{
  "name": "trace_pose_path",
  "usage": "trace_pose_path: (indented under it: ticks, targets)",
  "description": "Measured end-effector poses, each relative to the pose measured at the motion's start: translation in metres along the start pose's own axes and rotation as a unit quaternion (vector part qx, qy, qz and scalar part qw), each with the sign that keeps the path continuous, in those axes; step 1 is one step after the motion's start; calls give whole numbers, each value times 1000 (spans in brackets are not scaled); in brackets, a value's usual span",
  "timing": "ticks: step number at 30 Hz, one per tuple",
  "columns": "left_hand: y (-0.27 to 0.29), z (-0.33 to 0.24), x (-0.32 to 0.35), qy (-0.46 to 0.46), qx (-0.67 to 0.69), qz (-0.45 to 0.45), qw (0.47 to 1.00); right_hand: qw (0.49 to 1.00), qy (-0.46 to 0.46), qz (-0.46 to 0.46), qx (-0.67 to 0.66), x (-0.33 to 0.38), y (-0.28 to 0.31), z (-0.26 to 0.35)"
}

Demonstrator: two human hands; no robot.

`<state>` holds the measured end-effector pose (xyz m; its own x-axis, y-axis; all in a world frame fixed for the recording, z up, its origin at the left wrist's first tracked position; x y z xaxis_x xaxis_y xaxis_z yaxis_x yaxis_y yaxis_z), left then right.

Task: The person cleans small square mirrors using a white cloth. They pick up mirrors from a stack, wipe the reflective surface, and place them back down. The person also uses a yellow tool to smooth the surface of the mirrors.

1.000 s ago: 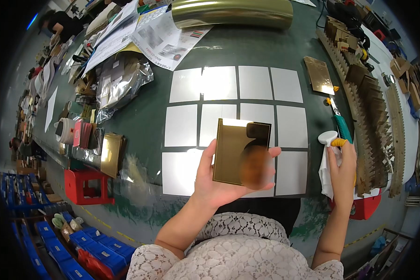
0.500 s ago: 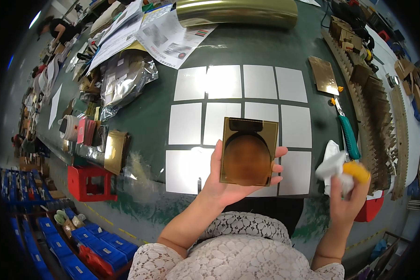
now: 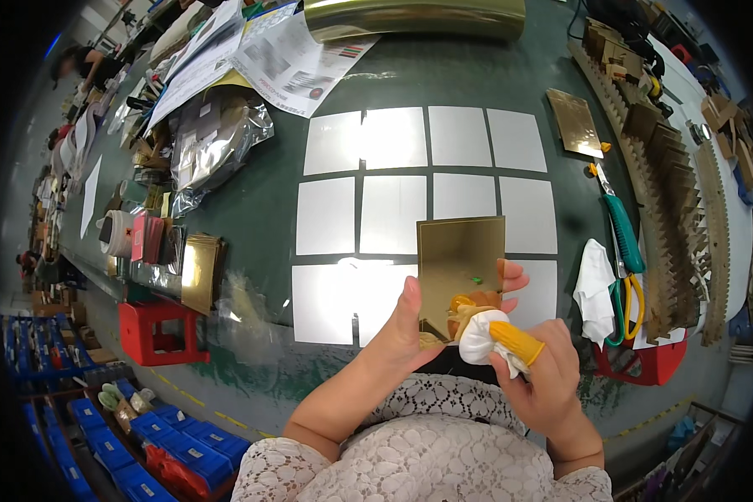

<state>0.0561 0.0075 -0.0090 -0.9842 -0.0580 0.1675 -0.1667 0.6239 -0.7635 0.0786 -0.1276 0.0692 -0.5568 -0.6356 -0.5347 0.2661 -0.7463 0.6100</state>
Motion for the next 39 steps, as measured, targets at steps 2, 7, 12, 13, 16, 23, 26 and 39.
trace_pose_path:
  ticks: [2,7,12,13,16,23,26,39]
  targets:
    - [-1,1,0,-1,-9,-16,1000,1000,9,4,-22,-1,-5,2]
    - [-2,7,-1,4,15,-10,1000,995,44,15,-86,-9,-16,17]
    - [-3,5,0,-5,11,-23,1000,994,55,14,-91,-11,-17,19]
    - [-4,4,1,-5,4,-32,999,995,50,17,-88,-11,-16,18]
    - [-7,-2,4,-11,-16,-52,998,997,37,0,-62,-10,-12,12]
    - [-6,-11,5,-38,-40,-43,998,1000,6,-18,-12,-1,-4,-5]
    - [-5,-11,5,-42,-16,-27,999,1000,-8,-20,10,1,-1,-11]
    - [-3,-16,3,-27,79,-30,996,993,-83,-74,41,14,16,-39]
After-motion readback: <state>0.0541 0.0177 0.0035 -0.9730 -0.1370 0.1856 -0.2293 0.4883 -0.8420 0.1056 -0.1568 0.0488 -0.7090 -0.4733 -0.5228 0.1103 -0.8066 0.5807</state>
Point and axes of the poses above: each hand's wrist, its own x-axis away from the middle knuckle, its own y-axis out of the back of the hand, z = x × y, the point moved 5 cm from there along -x, towards the middle knuckle, and after that the axes turned 10 degrees about -z, right-handed, at the moved point
